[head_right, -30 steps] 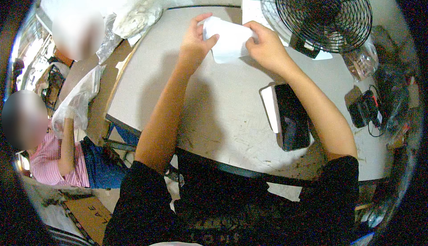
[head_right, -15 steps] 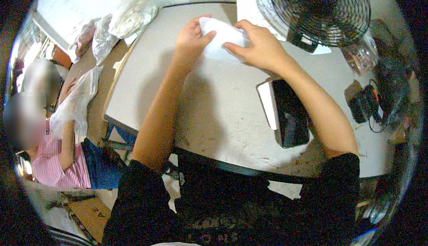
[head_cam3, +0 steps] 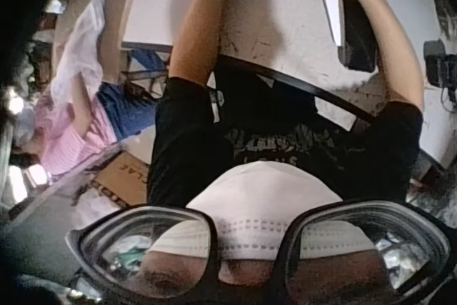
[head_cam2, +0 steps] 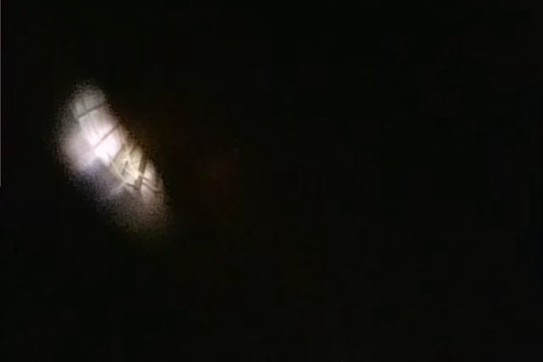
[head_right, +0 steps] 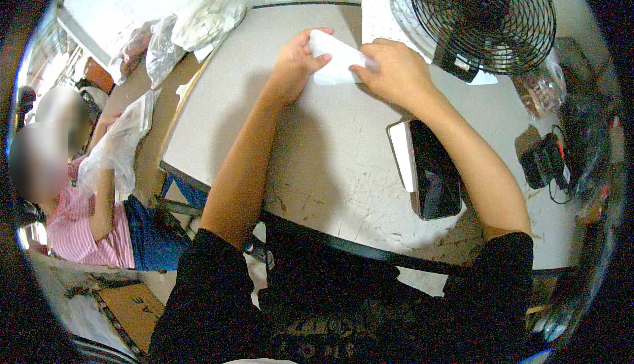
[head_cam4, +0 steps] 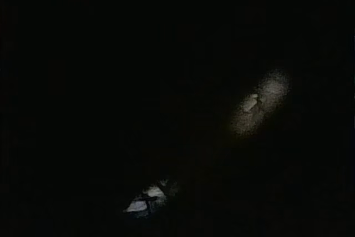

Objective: The person walks through a factory floor, picks up plastic bags containing small parts, and places them on a table. They then open a bag of beige rectangular pieces and begin sorting them by hand onto the table.

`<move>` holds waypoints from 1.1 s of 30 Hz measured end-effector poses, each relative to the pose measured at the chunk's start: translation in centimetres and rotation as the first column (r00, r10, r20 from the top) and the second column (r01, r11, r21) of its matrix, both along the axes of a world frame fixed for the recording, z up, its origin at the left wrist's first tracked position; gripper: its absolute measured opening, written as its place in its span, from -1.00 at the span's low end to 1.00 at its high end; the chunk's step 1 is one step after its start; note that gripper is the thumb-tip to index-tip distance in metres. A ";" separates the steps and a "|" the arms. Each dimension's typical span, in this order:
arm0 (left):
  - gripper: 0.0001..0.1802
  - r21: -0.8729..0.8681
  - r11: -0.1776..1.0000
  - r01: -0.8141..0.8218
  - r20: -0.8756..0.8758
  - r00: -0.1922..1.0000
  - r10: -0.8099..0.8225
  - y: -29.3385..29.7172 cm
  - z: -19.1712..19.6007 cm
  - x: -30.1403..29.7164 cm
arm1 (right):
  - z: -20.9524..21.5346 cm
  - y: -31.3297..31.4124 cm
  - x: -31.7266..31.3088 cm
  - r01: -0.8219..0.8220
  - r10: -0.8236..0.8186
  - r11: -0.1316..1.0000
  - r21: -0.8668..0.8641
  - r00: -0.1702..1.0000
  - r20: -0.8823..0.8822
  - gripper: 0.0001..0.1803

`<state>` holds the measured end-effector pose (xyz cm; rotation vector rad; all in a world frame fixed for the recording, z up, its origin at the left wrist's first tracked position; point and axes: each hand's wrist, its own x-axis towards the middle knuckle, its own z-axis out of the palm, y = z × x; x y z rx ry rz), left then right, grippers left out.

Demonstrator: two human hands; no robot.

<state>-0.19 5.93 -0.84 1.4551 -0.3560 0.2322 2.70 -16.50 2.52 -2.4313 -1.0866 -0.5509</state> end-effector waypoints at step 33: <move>-0.59 -0.087 0.873 0.480 -0.100 0.867 -0.487 -6.3 4.0 -3.1 | 11.5 -14.9 -16.8 0.189 -0.188 0.981 -0.048 0.982 0.023 -0.75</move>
